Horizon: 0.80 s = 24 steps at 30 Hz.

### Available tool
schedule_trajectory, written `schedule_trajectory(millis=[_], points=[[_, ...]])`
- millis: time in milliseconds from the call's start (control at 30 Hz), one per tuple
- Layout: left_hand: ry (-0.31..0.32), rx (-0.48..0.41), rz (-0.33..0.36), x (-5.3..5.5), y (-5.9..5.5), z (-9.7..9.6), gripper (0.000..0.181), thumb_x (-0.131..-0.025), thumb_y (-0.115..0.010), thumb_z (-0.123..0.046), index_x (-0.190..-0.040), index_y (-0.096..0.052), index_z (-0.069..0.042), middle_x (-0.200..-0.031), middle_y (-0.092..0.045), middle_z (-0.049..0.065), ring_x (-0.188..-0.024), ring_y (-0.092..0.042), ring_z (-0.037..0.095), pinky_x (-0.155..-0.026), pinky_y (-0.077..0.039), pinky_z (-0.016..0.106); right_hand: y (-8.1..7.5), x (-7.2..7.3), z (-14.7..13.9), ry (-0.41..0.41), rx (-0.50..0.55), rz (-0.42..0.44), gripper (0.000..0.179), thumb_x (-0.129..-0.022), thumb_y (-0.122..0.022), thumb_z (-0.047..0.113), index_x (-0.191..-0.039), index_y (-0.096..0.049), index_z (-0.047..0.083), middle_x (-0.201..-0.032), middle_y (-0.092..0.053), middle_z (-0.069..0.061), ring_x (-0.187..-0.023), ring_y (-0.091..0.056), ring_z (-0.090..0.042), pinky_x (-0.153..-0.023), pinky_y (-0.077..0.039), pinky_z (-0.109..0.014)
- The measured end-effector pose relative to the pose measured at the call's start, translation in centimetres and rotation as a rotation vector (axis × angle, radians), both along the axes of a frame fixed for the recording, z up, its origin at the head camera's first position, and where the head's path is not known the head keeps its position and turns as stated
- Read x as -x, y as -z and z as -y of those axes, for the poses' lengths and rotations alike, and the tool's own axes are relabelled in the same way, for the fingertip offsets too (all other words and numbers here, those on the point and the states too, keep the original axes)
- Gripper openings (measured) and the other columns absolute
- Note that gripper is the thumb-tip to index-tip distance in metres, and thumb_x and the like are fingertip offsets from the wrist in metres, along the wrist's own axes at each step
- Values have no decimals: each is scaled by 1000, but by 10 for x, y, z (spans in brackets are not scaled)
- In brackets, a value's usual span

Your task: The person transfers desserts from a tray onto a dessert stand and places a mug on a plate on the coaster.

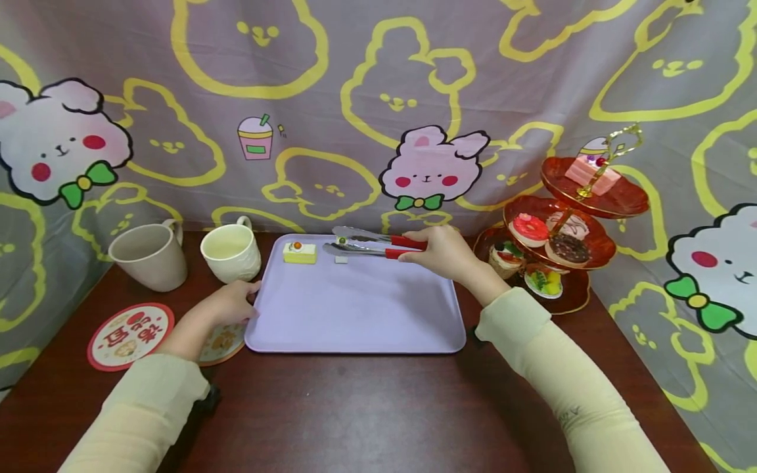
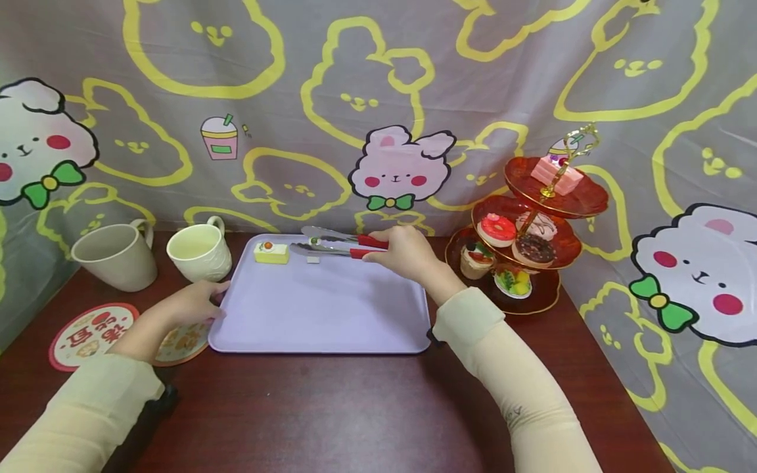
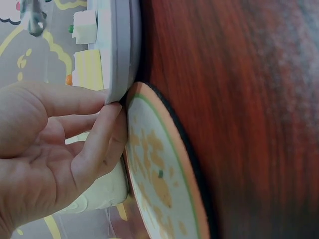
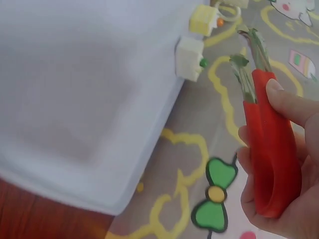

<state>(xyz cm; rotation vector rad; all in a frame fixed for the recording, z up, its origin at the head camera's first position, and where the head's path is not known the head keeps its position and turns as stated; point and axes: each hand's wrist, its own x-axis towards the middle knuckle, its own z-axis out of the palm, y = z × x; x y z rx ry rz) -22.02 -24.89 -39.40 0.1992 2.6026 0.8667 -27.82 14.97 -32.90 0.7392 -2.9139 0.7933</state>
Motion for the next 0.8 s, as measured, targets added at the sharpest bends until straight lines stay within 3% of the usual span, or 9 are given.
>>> schedule_trajectory(millis=[100, 133, 200, 267, 333, 533, 633, 800], points=[[5, 0, -8, 0, 0, -1, 76, -78, -65, 7, -144, -31, 26, -89, -60, 21, -62, -54, 18, -60, -49, 30, 5, 3, 12, -4, -21, 20, 55, -87, -83, 33, -133, -69, 6, -61, -64, -6, -48, -31, -13, -53, -33, -31], [7, 1, -9, 0, 0, -1, 76, -78, -65, 7, -144, -31, 25, -90, -60, 21, -63, -54, 18, -60, -50, 30, 6, 4, 16, -6, -31, 26, 55, -87, -83, 33, -133, -69, 5, -70, -70, -9, -52, -42, -14, -56, -38, -32], [9, 5, -8, 0, -1, -3, 76, -78, -65, 7, -144, -31, 25, -91, -60, 22, -64, -55, 19, -60, -50, 29, 8, 6, 22, -3, -54, 33, 56, -87, -82, 34, -133, -68, 6, -96, -76, -13, -71, -61, -19, -67, -47, -34], [9, 7, -5, 0, -3, -5, 75, -79, -65, 7, -144, -32, 24, -97, -61, 26, -64, -55, 19, -60, -50, 30, 9, 8, 26, 2, -74, 45, 57, -88, -82, 36, -134, -68, 6, -110, -75, -14, -92, -67, -25, -76, -50, -38], [8, 9, -3, 0, -5, -6, 75, -79, -65, 7, -145, -32, 24, -101, -61, 28, -64, -55, 19, -60, -50, 30, 9, 10, 30, 8, -92, 52, 58, -88, -81, 36, -135, -67, 6, -119, -72, -14, -106, -67, -30, -82, -52, -40], [14, 21, -11, 2, -8, -9, 74, -80, -64, 8, -145, -32, 24, -104, -61, 30, -60, -53, 17, -59, -49, 29, 9, 17, 42, 11, -156, 57, 58, -89, -80, 38, -136, -66, 6, -131, -67, -13, -123, -60, -33, -97, -50, -45], [13, 25, -8, 4, -8, -11, 75, -80, -64, 7, -145, -31, 23, -102, -62, 29, -58, -52, 16, -58, -48, 28, 11, 20, 48, -5, -197, 36, 58, -90, -79, 39, -136, -66, 5, -131, -67, -13, -124, -60, -34, -103, -47, -47], [18, 26, 7, 7, -8, -15, 74, -82, -64, 7, -146, -31, 22, -98, -62, 29, -58, -52, 16, -58, -48, 28, 12, 23, 55, -24, -259, -13, 54, -92, -77, 38, -135, -67, 7, -126, -70, -13, -116, -64, -34, -99, -49, -46]])
